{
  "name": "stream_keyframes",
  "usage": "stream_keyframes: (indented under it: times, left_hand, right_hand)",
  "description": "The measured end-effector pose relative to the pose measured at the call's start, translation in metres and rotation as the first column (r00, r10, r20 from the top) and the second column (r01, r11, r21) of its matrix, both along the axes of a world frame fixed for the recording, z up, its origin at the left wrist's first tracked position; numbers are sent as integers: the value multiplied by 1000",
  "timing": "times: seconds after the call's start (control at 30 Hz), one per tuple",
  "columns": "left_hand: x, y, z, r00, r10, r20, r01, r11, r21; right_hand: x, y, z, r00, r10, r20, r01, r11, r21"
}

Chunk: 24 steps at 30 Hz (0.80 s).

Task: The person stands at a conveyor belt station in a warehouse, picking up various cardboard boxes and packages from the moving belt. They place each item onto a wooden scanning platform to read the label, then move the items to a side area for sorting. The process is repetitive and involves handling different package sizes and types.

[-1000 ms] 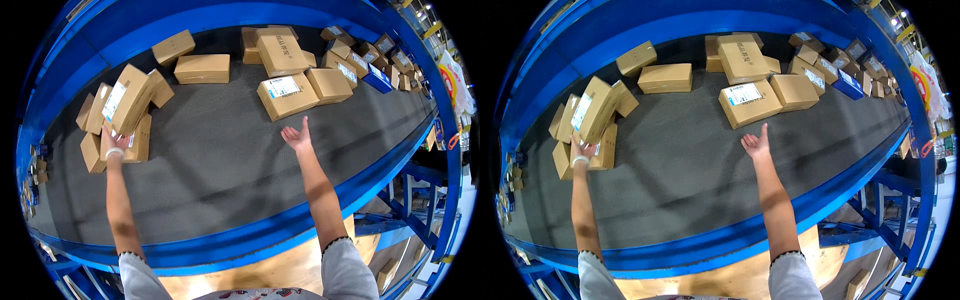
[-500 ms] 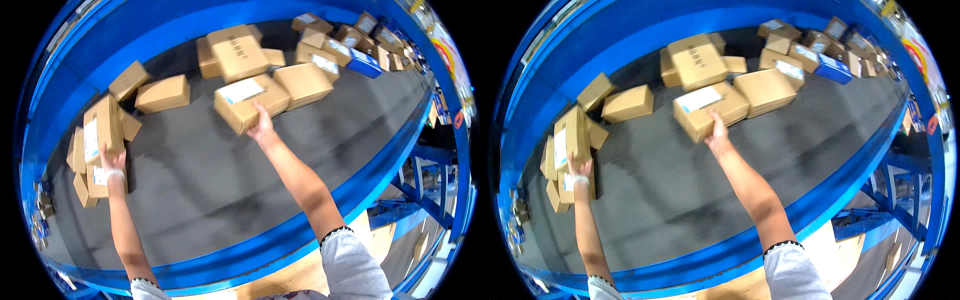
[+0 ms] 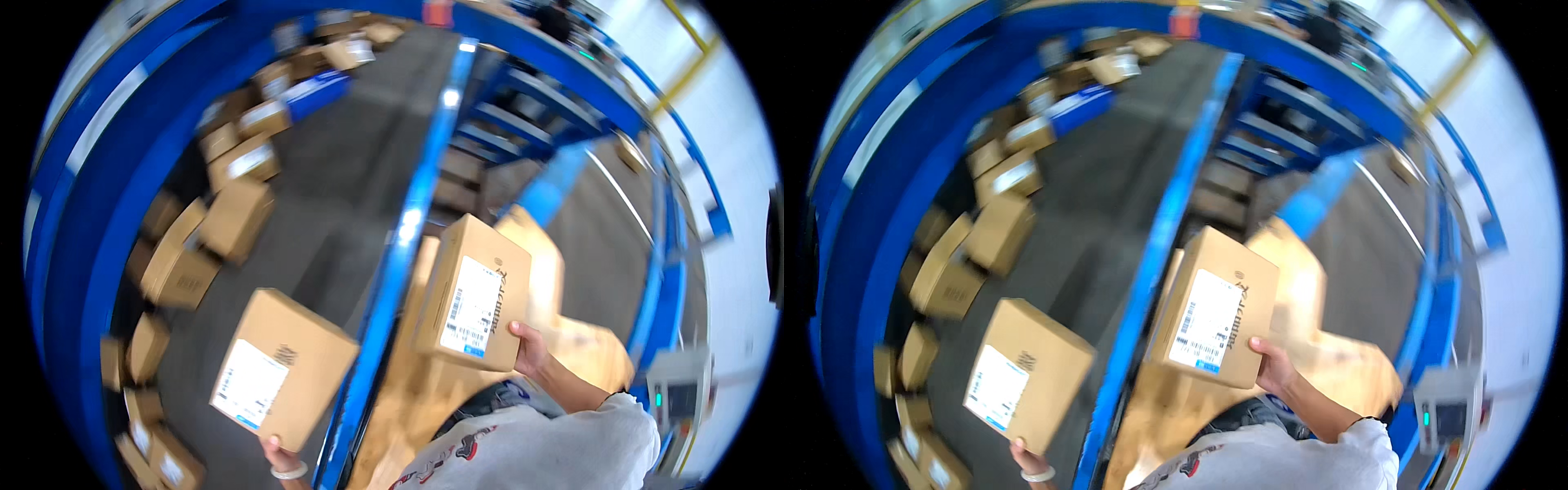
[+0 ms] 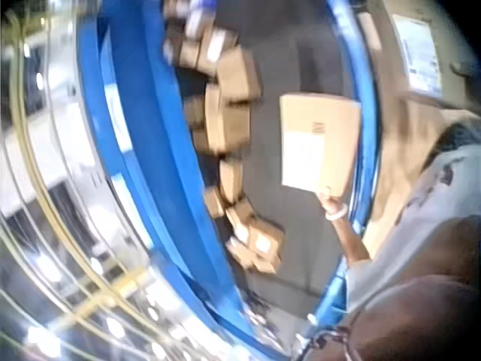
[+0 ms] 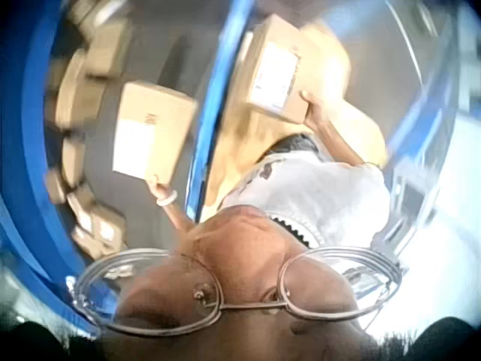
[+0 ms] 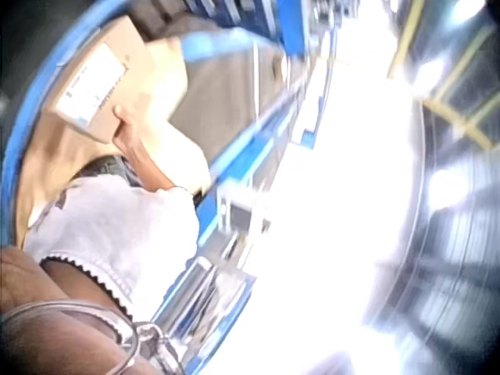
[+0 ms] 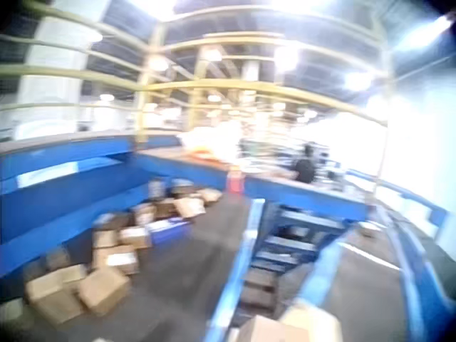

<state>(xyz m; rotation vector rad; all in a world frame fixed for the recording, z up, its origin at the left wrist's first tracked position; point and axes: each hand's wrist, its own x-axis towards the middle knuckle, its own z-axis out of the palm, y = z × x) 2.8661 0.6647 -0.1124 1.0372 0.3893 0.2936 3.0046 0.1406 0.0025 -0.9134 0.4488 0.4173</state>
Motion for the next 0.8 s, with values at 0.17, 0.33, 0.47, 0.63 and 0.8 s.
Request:
stream_keyframes:
  times: [0.17, 0.33, 0.47, 0.63, 0.8]
  left_hand:
    - [141, -93, -31, 829, -555, -63, 554, 832, -37]
    - [189, -310, -16, 531, -777, -338, 830, 558, 22]
    - [195, -310, -57, 737, -517, -436, 675, 522, 522]
    - [200, -342, 9, 780, -542, -312, 619, 593, 515]
    - [220, -345, 12, 737, -593, -323, 661, 533, 529]
  right_hand:
    - [-122, -43, -39, 811, -581, -64, 570, 810, -133]
    - [-204, -168, -94, 668, -724, -172, 509, 613, -604]
    - [-152, -157, -98, 523, -852, -26, 664, 426, -615]
    - [-48, -269, -151, 407, -847, 343, 844, 205, -495]
    - [52, -382, -144, 374, -924, 83, 755, 252, -605]
